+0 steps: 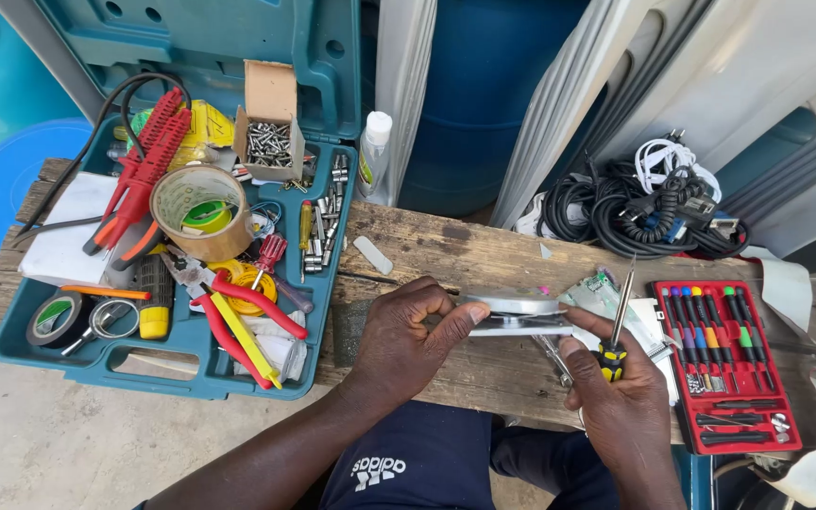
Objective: Disassembling a hard drive and inspecting electronic components using screwdrivers
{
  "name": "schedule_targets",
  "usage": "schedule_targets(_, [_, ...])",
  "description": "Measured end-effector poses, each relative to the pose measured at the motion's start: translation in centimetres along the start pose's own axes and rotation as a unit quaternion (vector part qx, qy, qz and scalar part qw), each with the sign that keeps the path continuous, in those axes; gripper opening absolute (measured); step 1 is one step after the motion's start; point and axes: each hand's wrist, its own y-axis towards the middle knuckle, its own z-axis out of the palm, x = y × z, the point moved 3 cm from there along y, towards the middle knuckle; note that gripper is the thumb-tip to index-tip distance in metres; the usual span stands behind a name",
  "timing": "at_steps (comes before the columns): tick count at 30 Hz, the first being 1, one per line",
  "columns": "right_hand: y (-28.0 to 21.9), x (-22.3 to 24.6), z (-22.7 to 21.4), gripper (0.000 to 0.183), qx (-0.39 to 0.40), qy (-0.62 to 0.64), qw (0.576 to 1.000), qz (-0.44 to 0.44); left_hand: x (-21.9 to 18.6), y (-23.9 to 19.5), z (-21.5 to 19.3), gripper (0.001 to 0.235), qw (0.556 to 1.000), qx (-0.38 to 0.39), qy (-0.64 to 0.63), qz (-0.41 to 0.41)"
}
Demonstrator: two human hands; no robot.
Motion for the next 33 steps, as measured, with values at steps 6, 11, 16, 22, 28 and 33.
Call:
schedule_targets(6, [1.0, -0.4, -0.2, 0.031, 0.017, 0.008, 0.999, -0.031, -0.9, 0.2, 0.0, 0.047, 0.993, -0.023, 0.103, 0.045])
schedule_targets(11, [0.9, -0.5, 0.4, 0.032, 0.009, 0.037, 0.999, -0.024, -1.8, -0.2, -0.1, 0.033, 0.975, -0.051, 0.175, 0.126])
schedule_targets(16, [1.2, -0.8, 0.8, 0.033, 0.01, 0.007, 0.999, -0.047, -1.9, -0.2, -0.2, 0.02, 0.966, -0.065, 0.197, 0.153])
schedule_targets(22, [2.2, -0.1, 0.9, 0.031, 0.015, 0.005, 0.999, -0.043, -1.4, -0.2, -0.1, 0.019, 0.952, -0.06, 0.216, 0.21])
schedule_targets(28, [3.3, -0.2, 0.9, 0.029, 0.021, -0.004, 0.999, -0.033, 0.2, 0.2, 0.7, 0.024, 0.954, -0.02, 0.211, 0.214])
schedule_targets(33, [4.5, 0.4, 1.2, 0.027, 0.033, -0.003, 0.999, -0.032, -0.3, 2.0, 0.3, 0.02, 0.961, -0.043, 0.192, 0.193])
